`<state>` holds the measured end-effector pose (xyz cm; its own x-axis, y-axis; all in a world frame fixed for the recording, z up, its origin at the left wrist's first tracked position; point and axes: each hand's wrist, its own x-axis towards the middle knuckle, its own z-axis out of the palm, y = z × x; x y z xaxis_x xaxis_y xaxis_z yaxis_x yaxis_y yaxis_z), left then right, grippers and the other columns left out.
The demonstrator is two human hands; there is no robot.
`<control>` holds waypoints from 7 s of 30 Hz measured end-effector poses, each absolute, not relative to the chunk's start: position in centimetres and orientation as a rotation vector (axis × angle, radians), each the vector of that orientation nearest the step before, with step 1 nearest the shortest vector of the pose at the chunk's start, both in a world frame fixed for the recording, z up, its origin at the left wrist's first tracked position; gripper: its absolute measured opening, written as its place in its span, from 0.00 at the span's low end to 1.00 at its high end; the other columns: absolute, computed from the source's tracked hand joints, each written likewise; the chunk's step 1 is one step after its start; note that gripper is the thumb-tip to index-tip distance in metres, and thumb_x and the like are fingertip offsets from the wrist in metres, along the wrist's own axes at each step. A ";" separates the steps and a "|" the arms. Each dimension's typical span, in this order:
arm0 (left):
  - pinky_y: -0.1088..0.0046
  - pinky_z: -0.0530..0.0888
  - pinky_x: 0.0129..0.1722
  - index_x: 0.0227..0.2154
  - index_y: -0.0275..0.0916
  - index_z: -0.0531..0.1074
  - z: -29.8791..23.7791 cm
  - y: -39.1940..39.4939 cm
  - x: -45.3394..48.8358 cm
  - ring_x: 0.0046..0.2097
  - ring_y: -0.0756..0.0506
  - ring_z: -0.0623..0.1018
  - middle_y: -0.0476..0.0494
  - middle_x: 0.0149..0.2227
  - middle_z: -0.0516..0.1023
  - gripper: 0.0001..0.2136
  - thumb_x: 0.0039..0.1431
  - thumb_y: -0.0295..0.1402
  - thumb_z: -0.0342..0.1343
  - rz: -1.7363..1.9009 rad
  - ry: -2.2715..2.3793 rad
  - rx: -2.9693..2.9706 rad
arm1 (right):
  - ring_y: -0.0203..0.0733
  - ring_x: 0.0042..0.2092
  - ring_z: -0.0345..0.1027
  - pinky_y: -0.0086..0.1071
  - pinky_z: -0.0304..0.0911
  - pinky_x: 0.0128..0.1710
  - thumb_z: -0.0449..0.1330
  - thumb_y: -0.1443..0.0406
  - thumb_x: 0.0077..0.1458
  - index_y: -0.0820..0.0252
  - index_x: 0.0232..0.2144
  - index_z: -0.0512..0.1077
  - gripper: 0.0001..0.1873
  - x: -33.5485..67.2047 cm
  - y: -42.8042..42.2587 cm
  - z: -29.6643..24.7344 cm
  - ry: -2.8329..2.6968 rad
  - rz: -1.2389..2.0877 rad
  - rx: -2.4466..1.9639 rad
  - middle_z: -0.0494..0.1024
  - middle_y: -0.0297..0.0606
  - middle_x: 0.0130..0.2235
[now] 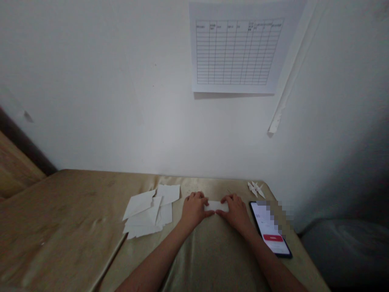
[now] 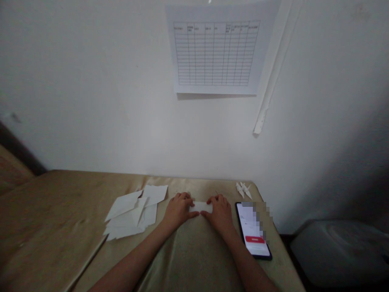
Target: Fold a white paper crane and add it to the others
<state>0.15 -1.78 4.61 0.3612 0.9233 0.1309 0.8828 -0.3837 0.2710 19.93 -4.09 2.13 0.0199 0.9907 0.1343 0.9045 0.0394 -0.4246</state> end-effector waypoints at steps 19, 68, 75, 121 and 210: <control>0.58 0.69 0.54 0.41 0.52 0.80 4.1 -0.3 -1.8 0.56 0.38 0.70 0.51 0.53 0.75 0.13 0.51 0.39 0.68 0.338 1.476 2.403 | 0.51 0.61 0.57 0.38 0.53 0.60 0.67 0.66 0.47 0.56 0.55 0.68 0.32 21.4 -3.3 2.4 -1.954 0.537 -1.972 0.65 0.45 0.58; 0.36 0.46 0.65 0.50 0.53 0.74 2.1 -1.2 -0.3 0.67 0.34 0.59 0.43 0.65 0.63 0.16 0.59 0.42 0.61 0.421 1.515 2.456 | 0.55 0.60 0.57 0.42 0.52 0.58 0.59 0.60 0.53 0.50 0.57 0.70 0.28 20.5 -3.7 2.9 -1.916 0.358 -2.075 0.66 0.47 0.57; 0.35 0.43 0.65 0.47 0.50 0.74 2.2 -1.6 0.8 0.66 0.34 0.59 0.42 0.64 0.64 0.18 0.55 0.48 0.63 0.453 1.595 2.416 | 0.57 0.60 0.56 0.44 0.51 0.59 0.64 0.52 0.50 0.50 0.56 0.70 0.31 20.0 -3.8 2.5 -1.892 0.337 -2.091 0.65 0.46 0.57; 0.34 0.42 0.65 0.53 0.60 0.72 2.9 0.2 -2.4 0.68 0.33 0.57 0.54 0.67 0.62 0.27 0.46 0.37 0.66 0.290 1.455 2.328 | 0.50 0.60 0.57 0.40 0.51 0.57 0.53 0.71 0.54 0.43 0.56 0.70 0.29 22.2 -1.9 1.6 -1.922 0.480 -2.134 0.65 0.39 0.59; 0.30 0.44 0.63 0.55 0.60 0.71 3.2 -1.0 -1.3 0.68 0.32 0.56 0.49 0.66 0.64 0.21 0.57 0.43 0.61 0.339 1.530 2.401 | 0.48 0.58 0.63 0.45 0.50 0.57 0.59 0.59 0.61 0.51 0.38 0.79 0.09 21.9 -3.4 4.2 -2.386 0.251 -1.652 0.77 0.38 0.52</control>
<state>-1.31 -1.02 3.20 0.4137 0.9091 0.0494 0.8449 -0.4036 0.3511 21.88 -3.41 4.20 -0.3387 0.9366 0.0891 0.8976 0.3501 -0.2678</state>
